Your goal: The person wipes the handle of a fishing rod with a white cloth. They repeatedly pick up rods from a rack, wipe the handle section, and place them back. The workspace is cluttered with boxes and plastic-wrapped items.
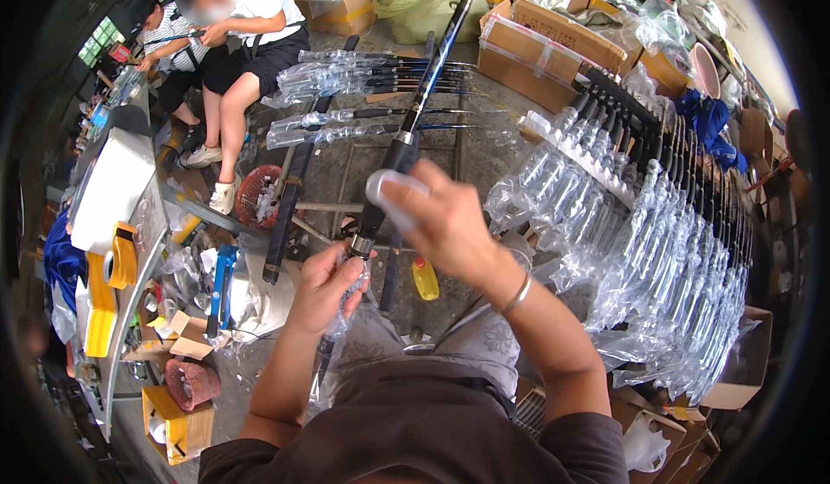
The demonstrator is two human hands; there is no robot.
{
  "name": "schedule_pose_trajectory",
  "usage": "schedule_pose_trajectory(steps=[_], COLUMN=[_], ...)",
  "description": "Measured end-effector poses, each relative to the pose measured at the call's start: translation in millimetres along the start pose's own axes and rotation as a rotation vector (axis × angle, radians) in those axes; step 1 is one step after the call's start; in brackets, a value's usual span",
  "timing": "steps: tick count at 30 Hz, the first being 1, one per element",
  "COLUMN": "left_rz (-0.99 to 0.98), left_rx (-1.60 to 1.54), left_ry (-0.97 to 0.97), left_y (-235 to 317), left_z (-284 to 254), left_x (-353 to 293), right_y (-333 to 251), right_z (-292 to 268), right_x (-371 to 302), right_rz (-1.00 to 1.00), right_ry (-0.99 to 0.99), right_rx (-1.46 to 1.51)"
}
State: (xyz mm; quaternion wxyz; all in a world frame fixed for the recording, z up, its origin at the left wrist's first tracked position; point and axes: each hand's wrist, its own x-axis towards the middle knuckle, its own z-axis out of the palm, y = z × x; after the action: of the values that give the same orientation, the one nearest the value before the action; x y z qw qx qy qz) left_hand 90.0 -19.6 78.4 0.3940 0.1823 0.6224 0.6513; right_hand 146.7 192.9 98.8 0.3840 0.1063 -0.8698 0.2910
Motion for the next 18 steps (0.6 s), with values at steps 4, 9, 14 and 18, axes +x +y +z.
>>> schedule_pose_trajectory(steps=[4, 9, 14, 18], left_rz=[0.177, 0.335, 0.387, 0.242], left_rx=[0.294, 0.609, 0.534, 0.321], left_ry=[0.162, 0.256, 0.229, 0.157], left_y=[-11, 5, -2, -2], left_z=[1, 10, 7, 5], left_x=[4, 0, 3, -1], right_y=[-22, 11, -9, 8], right_z=[-1, -22, 5, -8], right_x=[-19, 23, -10, 6], right_rz=[-0.084, 0.029, -0.166, -0.203], right_ry=[-0.324, 0.035, -0.153, -0.031], right_rx=[0.074, -0.027, -0.105, -0.290])
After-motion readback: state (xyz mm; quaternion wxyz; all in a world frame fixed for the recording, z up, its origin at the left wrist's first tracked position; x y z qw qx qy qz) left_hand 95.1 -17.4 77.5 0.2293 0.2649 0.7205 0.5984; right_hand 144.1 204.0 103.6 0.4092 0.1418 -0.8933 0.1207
